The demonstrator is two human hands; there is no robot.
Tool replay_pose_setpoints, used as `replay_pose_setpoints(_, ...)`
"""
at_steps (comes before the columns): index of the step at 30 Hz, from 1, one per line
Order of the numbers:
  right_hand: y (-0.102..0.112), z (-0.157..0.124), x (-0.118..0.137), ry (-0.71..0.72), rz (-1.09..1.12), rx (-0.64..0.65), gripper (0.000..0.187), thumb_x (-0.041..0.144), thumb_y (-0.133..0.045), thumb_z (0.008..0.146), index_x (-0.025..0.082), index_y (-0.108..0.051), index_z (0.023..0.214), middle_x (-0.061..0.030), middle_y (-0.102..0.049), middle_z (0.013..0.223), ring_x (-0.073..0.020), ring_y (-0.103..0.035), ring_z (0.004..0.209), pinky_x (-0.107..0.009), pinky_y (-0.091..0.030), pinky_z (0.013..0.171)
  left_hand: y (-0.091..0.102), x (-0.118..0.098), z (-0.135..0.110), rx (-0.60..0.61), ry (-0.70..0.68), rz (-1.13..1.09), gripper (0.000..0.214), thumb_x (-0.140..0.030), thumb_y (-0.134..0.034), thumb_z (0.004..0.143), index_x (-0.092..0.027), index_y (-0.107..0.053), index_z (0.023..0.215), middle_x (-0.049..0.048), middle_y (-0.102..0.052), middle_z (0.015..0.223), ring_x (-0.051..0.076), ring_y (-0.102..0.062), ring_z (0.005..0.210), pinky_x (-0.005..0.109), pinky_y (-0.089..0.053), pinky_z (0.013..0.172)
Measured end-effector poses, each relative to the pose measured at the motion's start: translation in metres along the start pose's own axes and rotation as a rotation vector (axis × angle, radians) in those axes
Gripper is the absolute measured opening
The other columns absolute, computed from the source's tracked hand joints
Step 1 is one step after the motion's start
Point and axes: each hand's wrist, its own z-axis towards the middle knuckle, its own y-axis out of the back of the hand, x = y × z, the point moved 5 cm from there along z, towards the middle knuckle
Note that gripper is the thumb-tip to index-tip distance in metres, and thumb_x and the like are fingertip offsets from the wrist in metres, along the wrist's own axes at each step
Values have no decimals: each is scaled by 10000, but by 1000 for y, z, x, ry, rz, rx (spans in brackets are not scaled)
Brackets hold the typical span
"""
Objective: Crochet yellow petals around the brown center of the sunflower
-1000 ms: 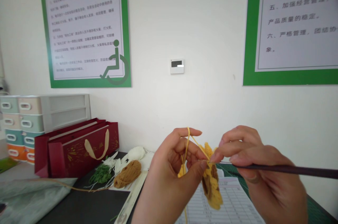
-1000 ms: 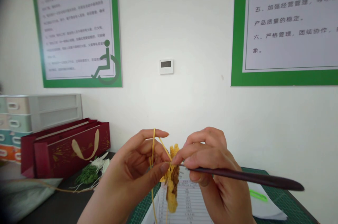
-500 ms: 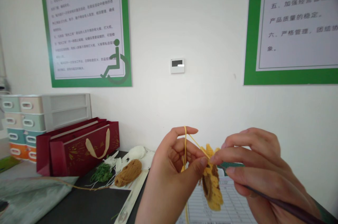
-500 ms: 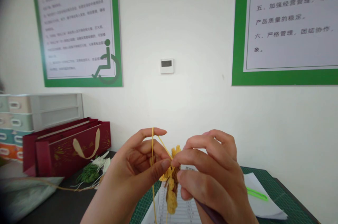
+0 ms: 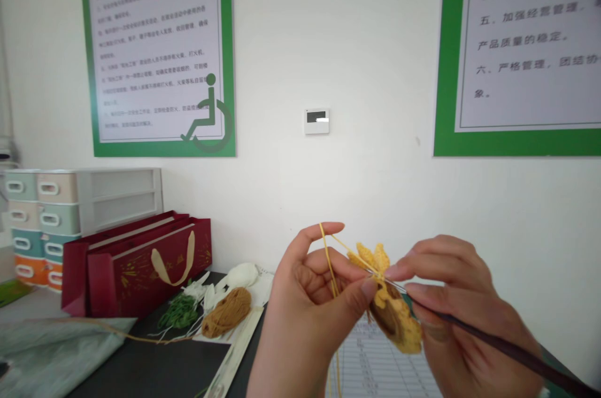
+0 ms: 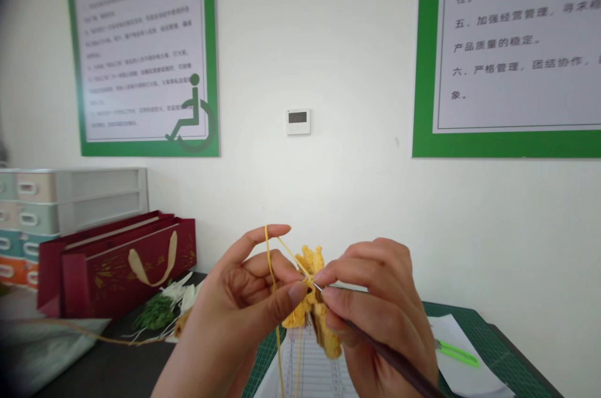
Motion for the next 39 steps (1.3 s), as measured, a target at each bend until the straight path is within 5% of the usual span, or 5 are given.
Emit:
replay_pose_setpoints(7,-19,-8,-12,-111,351,-167,269,3,-616,876,219,-654,1032,-6,-648,810,-166,-595,706,-357,-503,617,1,2,3,-71,46,-175,652,-80,-957,615,-92,-662,1197,-28,-717,669,127,-682,665,246,-569,720)
replay_pose_setpoints(14,-14,-11,11,153,-204,-112,253,1,-691,841,231,-674,944,0,-719,796,-148,-658,686,-347,-564,642,-3,-1,0,-90,-28,-123,648,-86,-923,678,-89,-626,1254,-18,-716,682,88,-626,621,197,-526,667)
replay_pose_setpoints(25,-20,-2,10,39,120,-218,442,-99,-588,759,127,-670,1130,-20,-622,791,-146,-564,675,-322,-482,545,-4,-5,-3,-89,-98,-53,637,-114,-879,747,-152,-582,1310,-16,-706,693,112,-615,616,227,-514,629)
replay_pose_setpoints(31,-25,-1,6,-135,275,-307,261,-21,-576,867,168,-652,1030,-10,-613,757,-149,-567,668,-301,-490,531,-3,-3,-2,-115,-89,-81,687,-96,-903,711,-151,-601,1325,-23,-707,697,95,-619,624,202,-525,649)
replay_pose_setpoints(39,-18,-4,3,-136,232,-261,175,32,-560,896,165,-636,980,-21,-605,788,-169,-557,749,-346,-459,611,-4,-7,-3,-194,-212,-6,606,-86,-847,763,-174,-587,1303,-40,-699,676,97,-619,618,169,-512,611)
